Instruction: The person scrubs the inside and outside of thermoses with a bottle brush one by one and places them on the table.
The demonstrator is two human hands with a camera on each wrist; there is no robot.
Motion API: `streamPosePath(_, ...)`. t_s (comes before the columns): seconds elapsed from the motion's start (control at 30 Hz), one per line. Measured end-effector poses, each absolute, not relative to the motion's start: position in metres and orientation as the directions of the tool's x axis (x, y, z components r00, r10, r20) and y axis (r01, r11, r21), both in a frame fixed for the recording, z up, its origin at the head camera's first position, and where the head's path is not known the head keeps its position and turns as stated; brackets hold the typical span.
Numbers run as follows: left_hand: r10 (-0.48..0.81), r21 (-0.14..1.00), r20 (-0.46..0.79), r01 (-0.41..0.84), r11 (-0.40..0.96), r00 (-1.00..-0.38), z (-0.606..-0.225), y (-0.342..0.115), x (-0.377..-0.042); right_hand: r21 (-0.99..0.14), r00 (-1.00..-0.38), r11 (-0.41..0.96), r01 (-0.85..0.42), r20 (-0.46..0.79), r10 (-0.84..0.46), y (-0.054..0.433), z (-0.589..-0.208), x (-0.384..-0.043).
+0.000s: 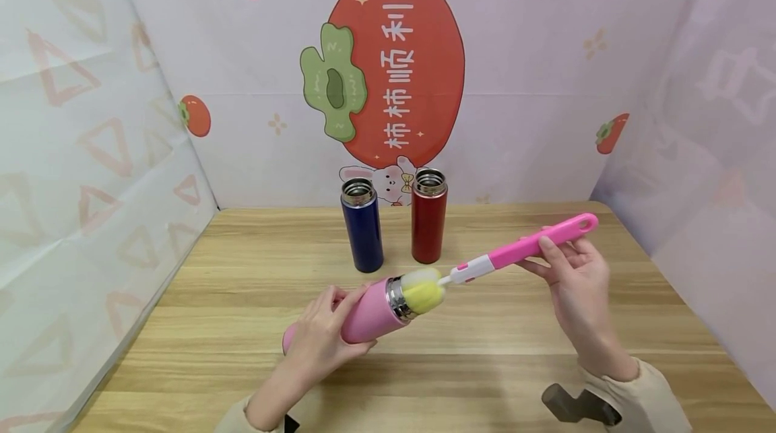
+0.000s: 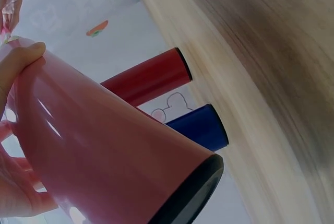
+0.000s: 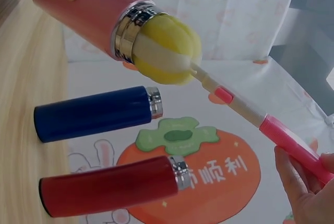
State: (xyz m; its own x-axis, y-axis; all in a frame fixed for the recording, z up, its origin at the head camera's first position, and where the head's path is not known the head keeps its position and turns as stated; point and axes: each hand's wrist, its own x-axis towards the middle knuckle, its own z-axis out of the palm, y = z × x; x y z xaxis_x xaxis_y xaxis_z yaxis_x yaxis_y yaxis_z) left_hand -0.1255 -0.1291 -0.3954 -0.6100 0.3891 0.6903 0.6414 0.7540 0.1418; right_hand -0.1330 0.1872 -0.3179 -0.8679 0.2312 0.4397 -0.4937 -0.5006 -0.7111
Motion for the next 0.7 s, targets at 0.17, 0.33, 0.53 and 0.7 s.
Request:
streamPosePath(0.17,0.391,0.136,0.692,0.642,0.755,-0.607,-0.396,-0.134,-0.126,-0.698,-0.868,-0.523,-0.490,0.450,0.212,0.192,-0.317,-0.134)
streamPosePath(0.33,0.395,0.136,0.690,0.644,0.752,-0.606,-0.395,-0.135,-0.125,-0.666,-0.862,-0.562,-0.491,0.462,0.206,0.198,-0.315,-0.135)
streamPosePath(0.53,0.396,0.132,0.698,0.650,0.748,-0.597,-0.393,-0.136,-0.127,-0.648,-0.853,-0.580,-0.493,0.491,0.177,0.204,-0.307,-0.137)
streamPosePath(0.7,0.397,0.141,0.688,0.649,0.748,-0.607,-0.392,-0.134,-0.128,-0.614,-0.849,-0.619,-0.490,0.499,0.177,0.207,-0.304,-0.137)
